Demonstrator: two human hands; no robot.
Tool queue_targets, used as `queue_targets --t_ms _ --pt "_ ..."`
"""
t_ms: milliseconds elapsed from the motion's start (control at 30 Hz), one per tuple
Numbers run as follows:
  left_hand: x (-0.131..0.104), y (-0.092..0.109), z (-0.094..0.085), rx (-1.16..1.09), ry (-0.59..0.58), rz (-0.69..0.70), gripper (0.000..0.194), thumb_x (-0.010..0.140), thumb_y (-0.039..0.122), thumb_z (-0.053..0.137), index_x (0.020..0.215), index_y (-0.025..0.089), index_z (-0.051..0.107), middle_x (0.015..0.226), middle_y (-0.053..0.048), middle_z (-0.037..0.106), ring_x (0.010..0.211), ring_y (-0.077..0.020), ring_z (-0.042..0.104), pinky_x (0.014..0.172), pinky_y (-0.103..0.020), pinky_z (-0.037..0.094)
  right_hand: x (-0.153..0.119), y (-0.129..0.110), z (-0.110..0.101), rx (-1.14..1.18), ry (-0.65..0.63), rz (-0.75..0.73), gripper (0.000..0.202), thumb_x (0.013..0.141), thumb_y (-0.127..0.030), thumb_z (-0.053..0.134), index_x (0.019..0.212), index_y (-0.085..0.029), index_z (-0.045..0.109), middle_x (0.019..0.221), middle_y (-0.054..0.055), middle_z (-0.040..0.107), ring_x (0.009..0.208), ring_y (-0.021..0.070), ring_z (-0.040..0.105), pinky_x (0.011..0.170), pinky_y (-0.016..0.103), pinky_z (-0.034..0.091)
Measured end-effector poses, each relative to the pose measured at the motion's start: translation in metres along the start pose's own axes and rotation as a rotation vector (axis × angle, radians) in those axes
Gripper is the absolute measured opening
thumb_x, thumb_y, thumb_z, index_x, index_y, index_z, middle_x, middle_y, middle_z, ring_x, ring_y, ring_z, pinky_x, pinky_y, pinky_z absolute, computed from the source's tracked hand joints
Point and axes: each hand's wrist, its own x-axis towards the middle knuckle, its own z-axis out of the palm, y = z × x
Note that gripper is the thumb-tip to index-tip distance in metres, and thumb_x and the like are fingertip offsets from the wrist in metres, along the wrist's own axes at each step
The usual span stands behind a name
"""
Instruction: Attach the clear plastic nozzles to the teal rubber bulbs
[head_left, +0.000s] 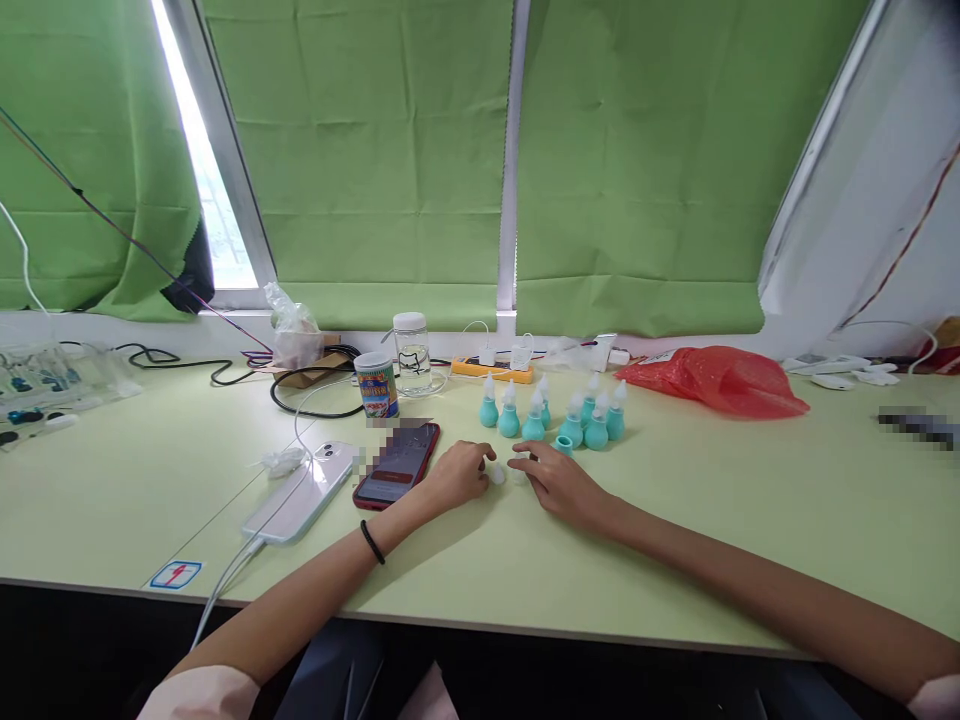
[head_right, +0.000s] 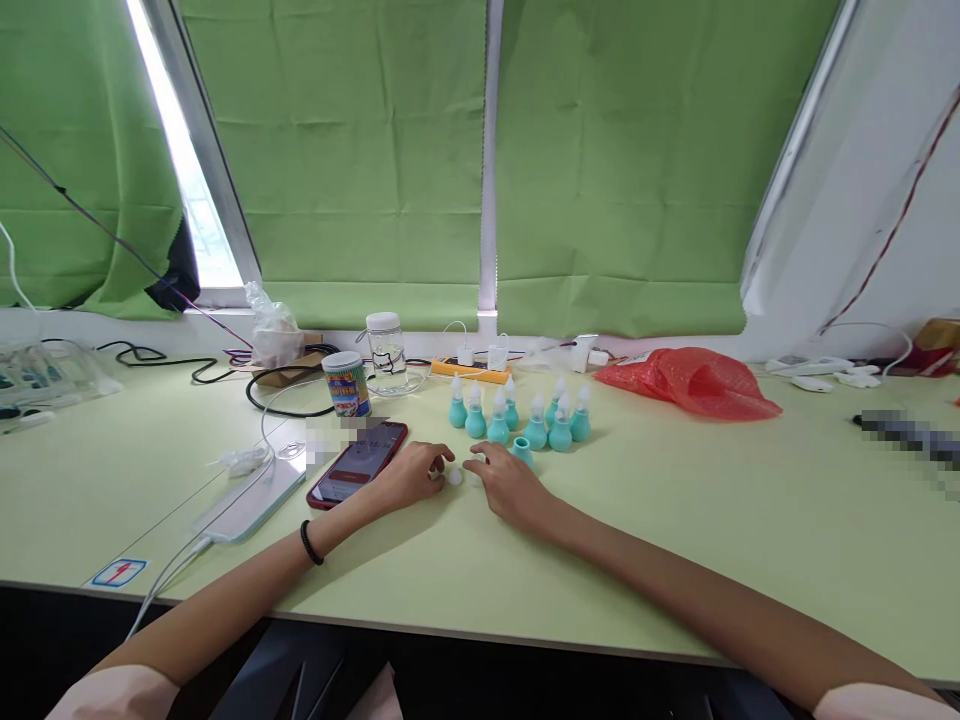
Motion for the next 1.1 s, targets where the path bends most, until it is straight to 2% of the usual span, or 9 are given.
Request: queue_targets --t_ms 167,367,567,667,833,967,1100 --pt "0.000 0.001 0.000 -0.007 -0.001 0.024 0.035 0.060 0.008 0.046 0.093 0.012 0.056 0.078 -0.006 0.060 0.069 -0.0150 0.054 0.064 -0.024 0.041 0.005 -0.002 -0.002 0.059 -0.036 -0.047 0.035 0.072 -0.002 0.037 0.097 -0.019 0.056 0.101 0.010 0.051 0.091 0.0191 0.050 0.073 0.033 0.044" --pt "-0.002 0.007 -0.005 -0.005 -0.012 0.051 0.034 0.060 0.016 0.050 0.093 0.013 0.056 0.078 -0.006 0.060 0.070 -0.0161 0.054 0.065 -0.024 0.041 0.004 0.002 0.000 0.152 -0.029 -0.005 0.032 0.070 -0.004 0.042 0.095 -0.018 0.056 0.089 0.008 0.053 0.078 0.0166 0.052 0.065 0.029 0.044" --pt "-0.002 0.008 -0.004 0.020 -0.026 0.065 0.022 0.066 0.022 0.048 0.083 0.016 0.059 0.076 -0.005 0.061 0.068 -0.0157 0.054 0.059 -0.023 0.039 0.005 0.001 0.006 0.168 -0.037 -0.051 0.038 0.067 0.000 0.038 0.094 -0.018 0.056 0.090 0.007 0.055 0.080 0.0165 0.053 0.067 0.029 0.043" --pt "0.000 0.005 -0.005 0.016 -0.032 0.049 0.022 0.066 0.018 0.046 0.083 0.015 0.060 0.072 -0.005 0.061 0.063 -0.0144 0.054 0.057 -0.022 0.039 0.005 -0.001 0.007 0.187 -0.029 -0.010 0.034 0.065 -0.004 0.042 0.092 -0.016 0.057 0.093 0.008 0.056 0.081 0.0171 0.054 0.069 0.029 0.043" --pt "0.004 -0.006 -0.006 0.058 -0.017 0.019 0.027 0.062 0.011 0.047 0.085 0.013 0.060 0.074 -0.006 0.061 0.065 -0.0149 0.054 0.060 -0.022 0.040 0.014 -0.006 0.010 0.203 -0.041 0.063 0.022 0.065 -0.022 0.053 0.085 -0.015 0.059 0.095 0.009 0.056 0.083 0.0194 0.053 0.072 0.030 0.042" --pt "0.007 -0.014 -0.006 0.063 -0.031 -0.002 0.029 0.060 0.011 0.048 0.086 0.014 0.060 0.071 -0.005 0.062 0.064 -0.0150 0.055 0.058 -0.021 0.040 0.026 -0.004 0.017 0.225 -0.062 0.124 0.015 0.066 -0.018 0.051 0.079 -0.016 0.057 0.078 0.004 0.058 0.072 0.0161 0.053 0.066 0.029 0.042" --pt "0.008 -0.018 -0.004 0.073 -0.017 -0.066 0.028 0.060 0.015 0.050 0.087 0.014 0.059 0.071 -0.005 0.062 0.063 -0.0170 0.056 0.056 -0.024 0.041 0.034 0.000 0.022 0.223 -0.038 0.112 0.014 0.066 -0.012 0.051 0.078 -0.016 0.057 0.090 0.006 0.053 0.074 0.0145 0.052 0.067 0.028 0.042"
